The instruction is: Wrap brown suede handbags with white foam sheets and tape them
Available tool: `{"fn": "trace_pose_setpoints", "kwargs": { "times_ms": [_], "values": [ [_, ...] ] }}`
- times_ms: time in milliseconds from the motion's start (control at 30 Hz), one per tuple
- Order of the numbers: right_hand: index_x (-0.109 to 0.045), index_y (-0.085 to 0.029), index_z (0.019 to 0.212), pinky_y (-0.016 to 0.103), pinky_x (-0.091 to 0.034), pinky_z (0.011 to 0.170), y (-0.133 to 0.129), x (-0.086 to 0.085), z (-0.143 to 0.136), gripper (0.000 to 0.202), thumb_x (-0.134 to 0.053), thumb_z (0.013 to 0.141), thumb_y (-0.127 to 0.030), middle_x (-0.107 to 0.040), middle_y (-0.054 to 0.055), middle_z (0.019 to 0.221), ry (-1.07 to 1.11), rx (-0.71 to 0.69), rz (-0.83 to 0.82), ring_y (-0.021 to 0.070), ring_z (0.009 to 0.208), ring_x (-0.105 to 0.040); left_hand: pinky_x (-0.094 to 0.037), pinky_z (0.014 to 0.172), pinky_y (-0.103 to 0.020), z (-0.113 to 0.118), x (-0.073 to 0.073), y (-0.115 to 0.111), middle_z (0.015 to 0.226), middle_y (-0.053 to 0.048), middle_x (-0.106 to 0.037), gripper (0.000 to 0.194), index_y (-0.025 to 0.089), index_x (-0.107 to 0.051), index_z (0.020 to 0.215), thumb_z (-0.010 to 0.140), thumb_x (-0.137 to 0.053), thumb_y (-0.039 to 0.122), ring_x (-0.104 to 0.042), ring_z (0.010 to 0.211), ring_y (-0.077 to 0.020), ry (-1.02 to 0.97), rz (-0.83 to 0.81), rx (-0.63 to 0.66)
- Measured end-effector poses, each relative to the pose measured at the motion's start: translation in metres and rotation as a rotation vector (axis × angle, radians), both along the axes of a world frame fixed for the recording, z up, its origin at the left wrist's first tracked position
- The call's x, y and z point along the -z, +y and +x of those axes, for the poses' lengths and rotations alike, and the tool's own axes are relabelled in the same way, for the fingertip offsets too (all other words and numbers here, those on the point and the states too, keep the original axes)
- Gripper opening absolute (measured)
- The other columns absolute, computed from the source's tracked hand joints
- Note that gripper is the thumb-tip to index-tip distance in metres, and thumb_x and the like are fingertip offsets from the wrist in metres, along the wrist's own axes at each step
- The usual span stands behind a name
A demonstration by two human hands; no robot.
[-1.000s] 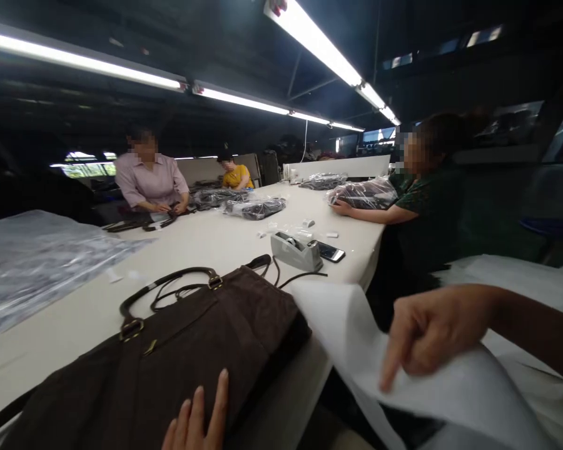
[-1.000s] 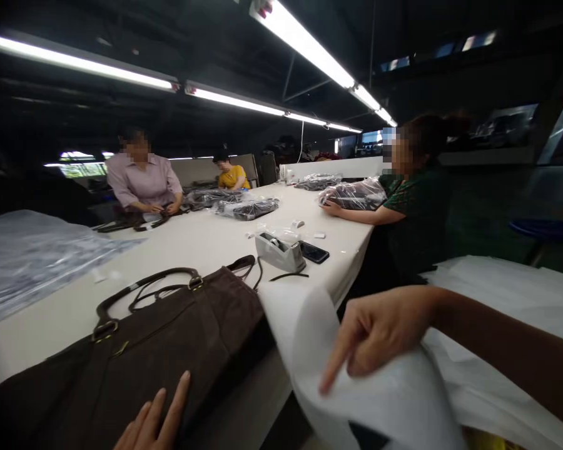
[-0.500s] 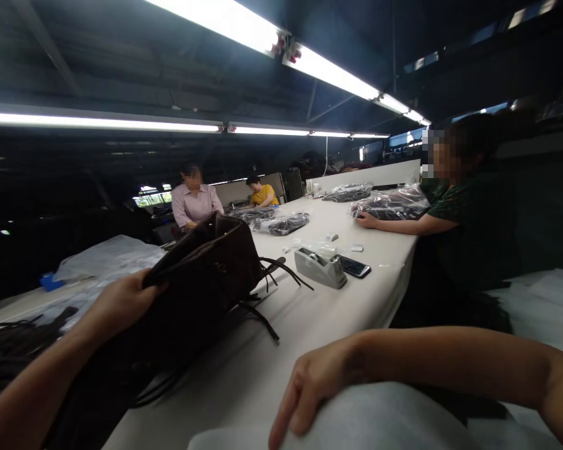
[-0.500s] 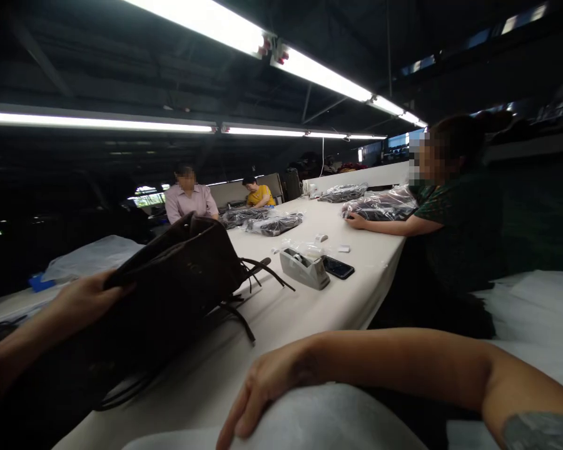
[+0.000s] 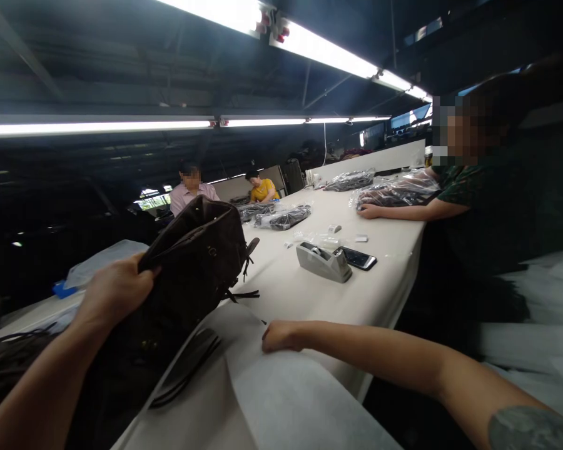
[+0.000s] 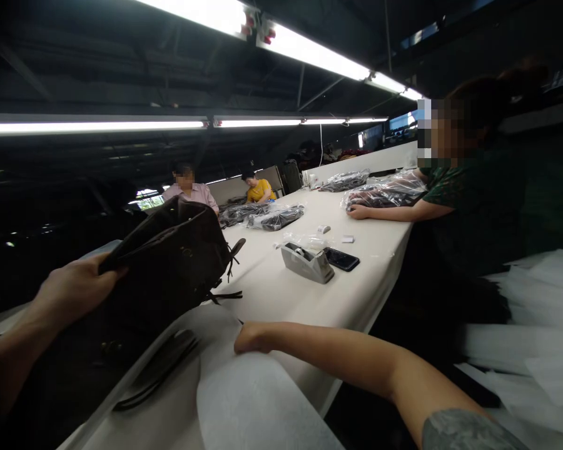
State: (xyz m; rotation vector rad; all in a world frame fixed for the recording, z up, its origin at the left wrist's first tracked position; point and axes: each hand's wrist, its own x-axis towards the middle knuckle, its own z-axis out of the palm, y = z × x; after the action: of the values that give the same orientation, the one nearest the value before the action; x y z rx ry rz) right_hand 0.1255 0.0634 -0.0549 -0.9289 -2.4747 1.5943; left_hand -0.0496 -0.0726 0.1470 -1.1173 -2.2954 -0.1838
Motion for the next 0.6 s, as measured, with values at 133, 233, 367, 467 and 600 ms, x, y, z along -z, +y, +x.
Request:
{"fn": "trace_pose_setpoints", "kwargs": {
  "times_ms": [133,233,367,467,600],
  "values": [
    [-0.063,-0.012,0.065,0.053,-0.044,0.088,-0.014,-0.01,0.009,0.009,-0.066,0.061,-0.004,-0.067,0.017,0.089,-0.072,-0.136,0.424,0.0357,0.099,-0.059,-0.043,0.067,-0.027,0.016,0.013,0.005,0.074,-0.001,-0.058,0.058,0.012,-0.058,0.115,0.096,-0.009,0.037,-0.062,0.076,-0.0216,0.03,-0.106,0.094],
    [-0.067,-0.014,0.079,0.052,-0.041,0.093,-0.021,-0.013,-0.003,0.009,-0.06,0.074,-0.013,-0.063,0.017,0.11,0.174,-0.345,0.954,0.0328,0.11,-0.052,-0.042,0.066,-0.025,0.02,0.022,0.016,0.069,0.001,-0.057,0.059,0.011,-0.062,0.109,0.095,-0.009,0.032,-0.062,0.073,-0.0192,0.034,-0.109,0.058],
    [-0.051,-0.025,0.131,0.049,-0.037,0.102,-0.014,0.016,-0.051,0.046,-0.053,0.088,-0.039,-0.04,0.008,0.146,0.475,-0.535,1.242,0.0285,0.128,-0.039,-0.044,0.066,-0.026,0.015,0.026,0.029,0.061,0.003,-0.054,0.055,0.014,-0.065,0.104,0.094,-0.015,0.032,-0.063,0.07,-0.0193,0.021,-0.058,-0.011],
    [-0.028,-0.023,0.148,0.054,-0.041,0.095,-0.006,0.049,-0.094,0.075,-0.053,0.085,-0.055,-0.045,0.013,0.142,0.341,-0.464,1.117,0.0358,0.124,-0.044,-0.045,0.064,-0.027,0.006,0.014,0.024,0.058,0.004,-0.053,0.05,0.016,-0.066,0.105,0.092,-0.022,0.037,-0.062,0.066,-0.0198,-0.003,-0.001,-0.076],
    [-0.024,-0.017,0.15,0.054,-0.045,0.089,0.001,0.073,-0.141,0.084,-0.051,0.083,-0.06,-0.056,0.019,0.126,0.259,-0.339,0.99,0.0381,0.114,-0.052,-0.045,0.052,-0.025,-0.032,-0.014,-0.004,0.051,0.004,-0.055,0.049,0.017,-0.067,0.105,0.09,-0.033,0.048,-0.059,0.053,-0.0197,0.05,0.091,-0.093]
  ]
}}
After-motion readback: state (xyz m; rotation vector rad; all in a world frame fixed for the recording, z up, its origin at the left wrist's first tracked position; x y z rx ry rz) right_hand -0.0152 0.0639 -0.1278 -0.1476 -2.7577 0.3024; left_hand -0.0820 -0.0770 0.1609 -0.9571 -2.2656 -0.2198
